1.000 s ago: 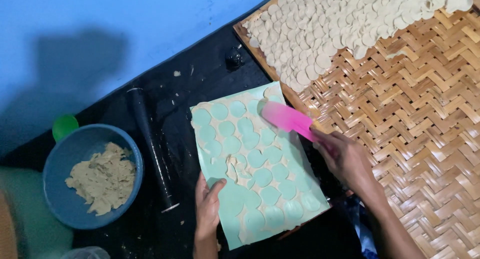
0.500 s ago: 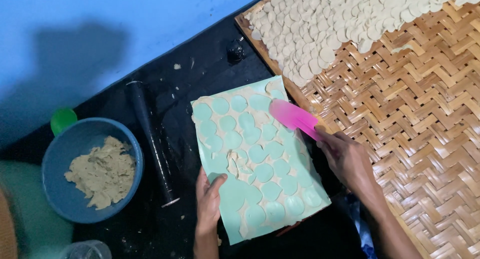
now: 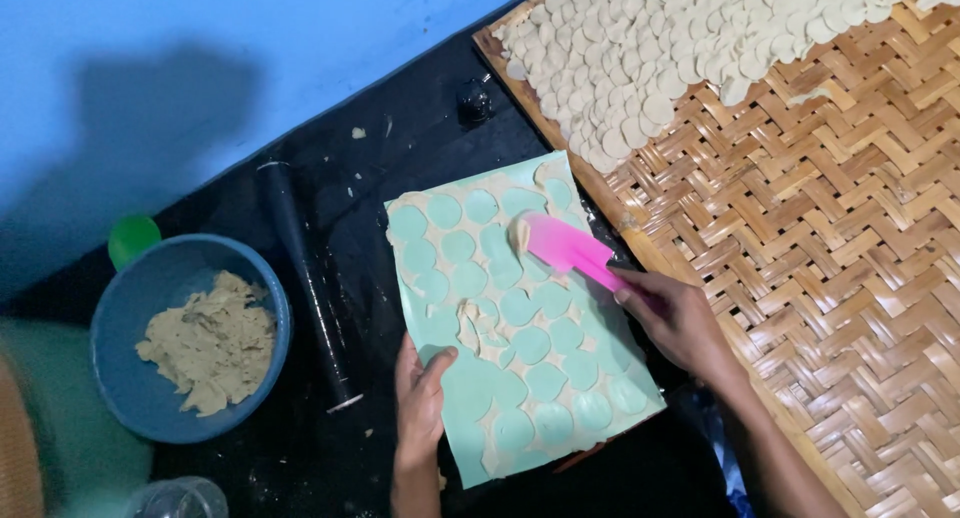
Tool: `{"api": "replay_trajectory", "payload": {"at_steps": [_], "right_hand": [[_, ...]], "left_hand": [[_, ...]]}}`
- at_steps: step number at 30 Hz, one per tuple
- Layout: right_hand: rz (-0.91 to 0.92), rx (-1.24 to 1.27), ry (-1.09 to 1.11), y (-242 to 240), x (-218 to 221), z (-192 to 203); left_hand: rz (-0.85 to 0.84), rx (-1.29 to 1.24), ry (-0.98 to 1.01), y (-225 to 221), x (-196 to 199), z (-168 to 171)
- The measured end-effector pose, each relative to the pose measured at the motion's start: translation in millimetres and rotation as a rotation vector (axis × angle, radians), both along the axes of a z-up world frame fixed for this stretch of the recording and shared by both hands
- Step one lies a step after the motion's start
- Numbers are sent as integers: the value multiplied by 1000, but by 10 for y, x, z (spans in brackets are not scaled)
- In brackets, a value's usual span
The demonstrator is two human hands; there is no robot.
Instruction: Using a pink spatula to scrape and organize circular dough pieces on a board and then using a black roller to flatten them.
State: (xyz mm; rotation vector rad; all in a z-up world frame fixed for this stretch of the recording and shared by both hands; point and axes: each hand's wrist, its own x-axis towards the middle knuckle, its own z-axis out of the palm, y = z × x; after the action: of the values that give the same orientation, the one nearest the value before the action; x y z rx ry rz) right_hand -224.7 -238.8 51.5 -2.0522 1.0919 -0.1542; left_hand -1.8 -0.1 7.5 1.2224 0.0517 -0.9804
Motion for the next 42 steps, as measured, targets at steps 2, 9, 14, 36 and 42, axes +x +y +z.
{"api": "replay_trajectory", "payload": {"at_steps": [2,9,14,36,42], "right_hand": [[-46,50,-16,-8,-29,-14],[-182,354,-130,-67,-222,-223],[-208,430,-204,-28,-206,-165],[-364,27,-174,-469,-402,-149],[-419,-321,-107,-975,-498,-268]], "left_hand": [[9,-21,16,-4,4,29],[4,-65,19,11,14,-42],[-1,-55,-1,17,8,-13],[20,-66,1,23,-12,-29],[50,8,37,-3,-10,-35]]}}
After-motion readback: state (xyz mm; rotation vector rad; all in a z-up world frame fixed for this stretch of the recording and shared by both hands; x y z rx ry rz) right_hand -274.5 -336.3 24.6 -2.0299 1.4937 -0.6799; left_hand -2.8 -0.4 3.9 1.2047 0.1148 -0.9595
